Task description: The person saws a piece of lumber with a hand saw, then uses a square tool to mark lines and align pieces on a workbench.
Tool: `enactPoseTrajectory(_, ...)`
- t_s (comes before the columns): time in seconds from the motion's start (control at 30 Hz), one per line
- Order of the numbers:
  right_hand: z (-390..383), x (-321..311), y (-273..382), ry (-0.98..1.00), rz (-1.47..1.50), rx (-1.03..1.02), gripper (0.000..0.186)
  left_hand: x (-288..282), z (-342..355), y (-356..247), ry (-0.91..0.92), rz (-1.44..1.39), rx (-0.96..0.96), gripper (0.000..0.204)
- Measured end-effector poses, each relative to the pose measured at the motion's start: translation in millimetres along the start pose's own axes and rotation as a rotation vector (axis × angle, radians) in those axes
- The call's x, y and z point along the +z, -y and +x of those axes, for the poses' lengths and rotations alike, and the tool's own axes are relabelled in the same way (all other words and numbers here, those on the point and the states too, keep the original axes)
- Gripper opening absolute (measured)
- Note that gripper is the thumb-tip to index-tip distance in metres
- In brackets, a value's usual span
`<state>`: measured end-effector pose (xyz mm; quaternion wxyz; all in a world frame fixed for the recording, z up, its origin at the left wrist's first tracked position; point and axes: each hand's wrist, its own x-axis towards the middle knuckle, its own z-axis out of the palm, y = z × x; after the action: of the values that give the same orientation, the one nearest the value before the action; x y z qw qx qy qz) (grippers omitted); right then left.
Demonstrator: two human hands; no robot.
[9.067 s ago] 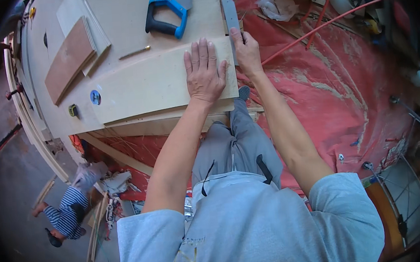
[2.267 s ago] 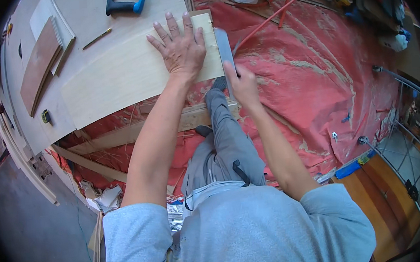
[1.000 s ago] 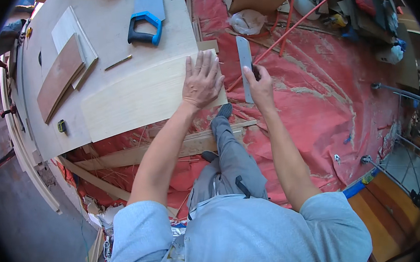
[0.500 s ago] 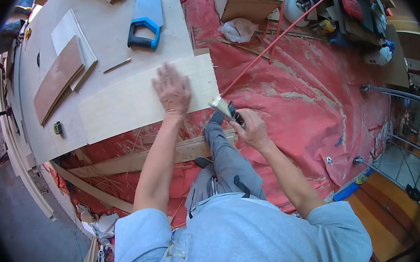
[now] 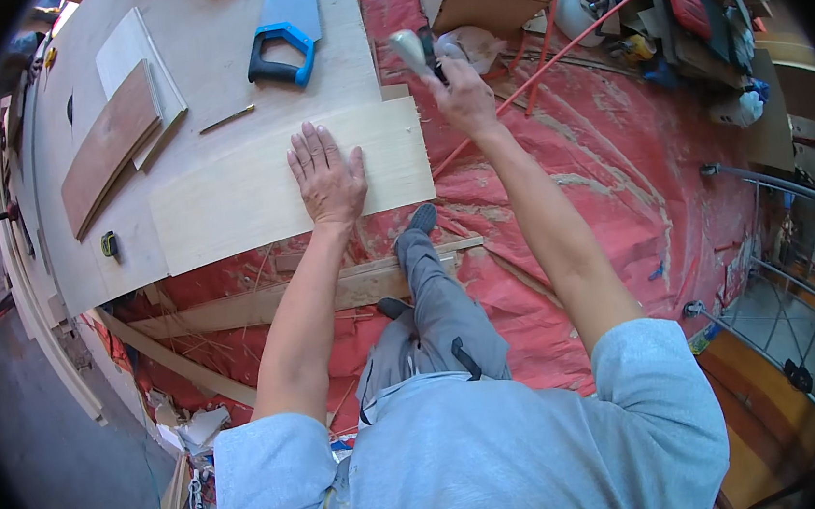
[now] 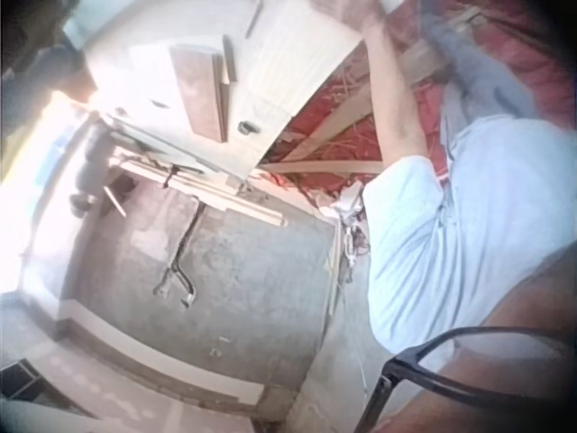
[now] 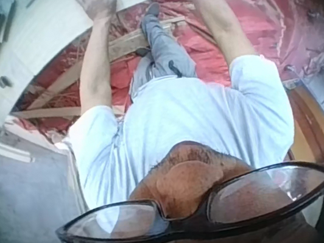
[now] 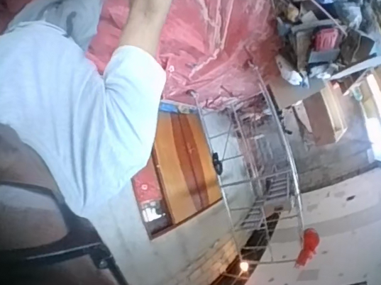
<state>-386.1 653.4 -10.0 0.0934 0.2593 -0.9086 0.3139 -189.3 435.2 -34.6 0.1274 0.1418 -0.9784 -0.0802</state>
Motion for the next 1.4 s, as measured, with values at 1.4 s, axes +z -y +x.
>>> enactPoseTrajectory(1.4, -45.8, 26.1, 61.0, -0.019, 0.324, 0.571, 0.045, -5.4, -0.6, 6.0, 0.034, -0.036, -0.024, 0.082)
